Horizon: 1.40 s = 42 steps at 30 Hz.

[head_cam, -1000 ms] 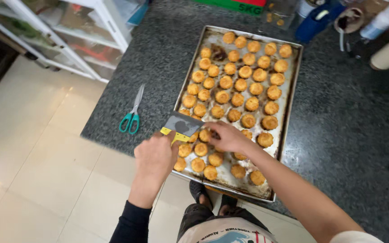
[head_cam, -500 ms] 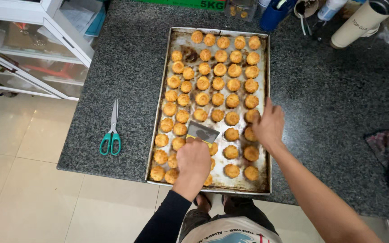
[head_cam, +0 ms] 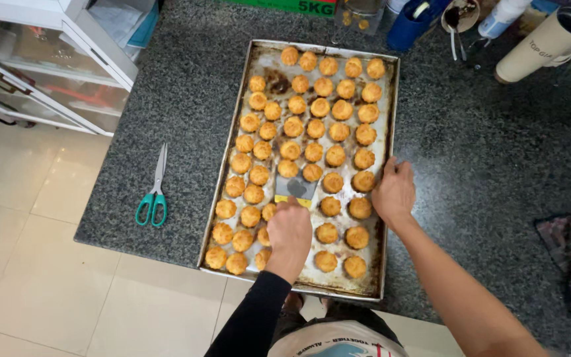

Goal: The person organizes rows of small round bread puffs on a baking tray using a metal scraper and their hand, then uses scissors to cut into several puffs one by one.

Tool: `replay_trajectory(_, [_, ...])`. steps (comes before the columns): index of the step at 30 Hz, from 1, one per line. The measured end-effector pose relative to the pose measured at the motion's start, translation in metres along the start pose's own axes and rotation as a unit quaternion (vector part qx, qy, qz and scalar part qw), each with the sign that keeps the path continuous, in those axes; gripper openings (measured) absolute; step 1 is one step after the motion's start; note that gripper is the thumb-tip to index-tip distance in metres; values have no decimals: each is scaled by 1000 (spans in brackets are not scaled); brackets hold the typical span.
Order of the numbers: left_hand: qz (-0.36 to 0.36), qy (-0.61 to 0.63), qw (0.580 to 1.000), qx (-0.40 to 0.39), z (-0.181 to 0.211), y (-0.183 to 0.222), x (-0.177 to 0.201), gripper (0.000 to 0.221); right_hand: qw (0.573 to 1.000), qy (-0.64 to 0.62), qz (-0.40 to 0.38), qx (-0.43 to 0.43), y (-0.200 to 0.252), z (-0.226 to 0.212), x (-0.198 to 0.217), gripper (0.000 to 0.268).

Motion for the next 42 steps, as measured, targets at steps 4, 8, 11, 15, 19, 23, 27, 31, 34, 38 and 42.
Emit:
replay_trajectory(4, [54, 7, 999, 3, 1, 4, 2, 19, 1000, -3, 17, -8, -1, -5, 17, 56])
replay_trajectory(8, [-33, 26, 999, 15, -7, 15, 20, 16, 986, -96, 84, 111, 4, -28, 38, 37])
replay_trajectory(11, [-72, 57, 996, 8, -18, 23, 38, 15, 957, -161, -85, 224, 3, -70, 29, 43])
replay_trajectory(15, [-39, 58, 997, -8, -35, 22, 59, 14, 906, -96, -191, 365, 11, -132, 19, 59])
replay_trajectory(19, [-52, 38, 998, -12, -43, 30, 81, 16, 902, 34, -232, 361, 19, -159, 16, 65])
replay_trajectory(23, [-50, 56, 997, -18, -72, 57, 112, 17, 892, 76, -297, 333, 15, -160, 7, 64])
replay_trajectory(27, [-35, 95, 995, 26, -111, 81, 142, 25, 896, 32, -327, 299, 24, -162, -6, 58])
replay_trajectory(31, [40, 110, 991, 65, -121, 89, 155, 32, 891, 64, -378, 245, 35, -166, -7, 59])
replay_trajectory(34, [35, 125, 989, 68, -118, 85, 157, 31, 885, -4, -403, 234, 37, -161, 5, 62])
replay_trajectory(38, [78, 140, 986, 42, -99, 68, 151, 31, 933, -44, -280, 223, 19, -143, 32, 53])
replay_trajectory(42, [55, 148, 987, 39, -61, 30, 122, 26, 976, -100, -153, 123, -5, -97, 42, 42])
Point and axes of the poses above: each hand's wrist, its own y-axis away from the middle knuckle, its own x-axis out of the back of the hand, z = x × y, the point moved 2 cm from there along -y, towards the middle knuckle, and after that the axes turned 15 degrees about -x, right-handed, at the moved point
